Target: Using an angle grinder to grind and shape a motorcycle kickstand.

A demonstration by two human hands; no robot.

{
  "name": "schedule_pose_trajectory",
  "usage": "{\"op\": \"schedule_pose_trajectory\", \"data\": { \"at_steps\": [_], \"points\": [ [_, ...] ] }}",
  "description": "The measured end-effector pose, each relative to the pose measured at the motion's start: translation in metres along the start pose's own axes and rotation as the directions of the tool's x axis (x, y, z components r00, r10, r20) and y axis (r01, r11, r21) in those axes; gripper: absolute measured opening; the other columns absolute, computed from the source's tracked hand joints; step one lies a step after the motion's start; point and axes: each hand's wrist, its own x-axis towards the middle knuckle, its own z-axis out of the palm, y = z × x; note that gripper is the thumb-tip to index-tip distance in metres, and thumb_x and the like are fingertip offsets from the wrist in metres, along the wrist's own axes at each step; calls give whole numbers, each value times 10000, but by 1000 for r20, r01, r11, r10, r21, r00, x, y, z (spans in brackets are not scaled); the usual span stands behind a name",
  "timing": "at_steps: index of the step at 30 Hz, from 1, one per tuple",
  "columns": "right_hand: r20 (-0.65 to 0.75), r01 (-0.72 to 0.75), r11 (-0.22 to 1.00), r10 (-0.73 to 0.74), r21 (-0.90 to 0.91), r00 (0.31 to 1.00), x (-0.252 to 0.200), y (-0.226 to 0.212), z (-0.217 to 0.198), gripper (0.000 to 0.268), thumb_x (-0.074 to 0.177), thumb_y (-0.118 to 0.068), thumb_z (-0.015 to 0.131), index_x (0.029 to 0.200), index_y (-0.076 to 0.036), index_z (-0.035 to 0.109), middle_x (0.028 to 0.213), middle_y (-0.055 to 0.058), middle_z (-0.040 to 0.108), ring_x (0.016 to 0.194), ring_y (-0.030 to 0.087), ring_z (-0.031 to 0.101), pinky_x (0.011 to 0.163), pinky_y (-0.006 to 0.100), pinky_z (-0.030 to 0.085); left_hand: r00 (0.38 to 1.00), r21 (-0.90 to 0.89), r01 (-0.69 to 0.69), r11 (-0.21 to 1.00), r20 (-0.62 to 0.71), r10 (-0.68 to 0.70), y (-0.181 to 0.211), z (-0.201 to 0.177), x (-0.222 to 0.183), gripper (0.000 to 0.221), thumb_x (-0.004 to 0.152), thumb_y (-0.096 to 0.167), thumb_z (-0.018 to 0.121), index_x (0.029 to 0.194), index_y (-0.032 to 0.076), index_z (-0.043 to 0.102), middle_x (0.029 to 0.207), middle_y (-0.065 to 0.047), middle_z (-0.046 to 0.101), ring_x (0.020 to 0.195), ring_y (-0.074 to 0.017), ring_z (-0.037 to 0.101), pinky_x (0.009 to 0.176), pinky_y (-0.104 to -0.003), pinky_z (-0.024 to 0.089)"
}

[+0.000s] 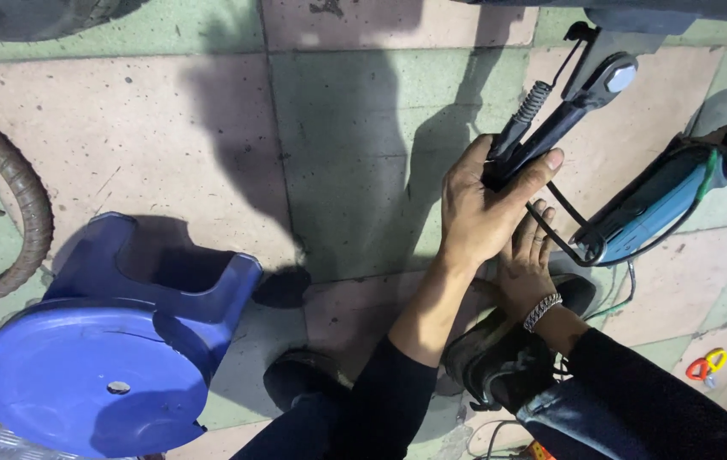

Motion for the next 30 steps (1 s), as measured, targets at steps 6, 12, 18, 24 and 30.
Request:
{"op": "schedule_pose_trajectory", "data": {
  "at_steps": [6,12,18,24,30],
  "points": [
    [88,-31,997,25,66,996,-6,51,85,1064,741,-459,653,1582,3,193,1608,451,-21,1489,648,-61,1198,716,43,994,-123,-19,992,-107,6,-17,16,-6,382,770,377,830,908,57,673,692,-159,633,700,-170,646,648,-281,533],
    [135,-22,996,33,-81,990,-8,21,35,888,851,-542,491,1593,-86,319,1686,286,153,1589,504,-70,1259,678,-81,947,-420,-197,886,-317,61,-31,68,-9,235,774,284,855,828,156,666,677,78,597,666,24,565,587,-141,451],
    [-147,107,994,-105,5,984,-15,32,3,727,881,-413,553,1477,-25,404,1518,292,300,1424,498,143,1160,646,113,844,-229,-340,912,-503,188,-66,116,-8,216,875,316,789,841,167,636,662,10,535,639,-62,492,585,-218,403],
    [-473,265,963,-215,41,854,-28,51,-36,535,915,-259,628,1338,46,507,1316,296,477,1227,487,398,1041,606,347,960,-244,-70,967,-280,-2,-68,151,-9,604,945,586,482,1283,86,475,970,-149,669,865,-329,647,732,-450,511],
    [-725,409,911,-256,40,640,-41,77,-67,346,948,-105,704,1199,115,611,1115,297,654,1030,473,654,923,564,580,986,-101,9,995,166,8,-28,164,13,1100,761,843,146,1510,68,366,1460,-285,504,1351,-414,472,1190,-448,261]
  ]
}}
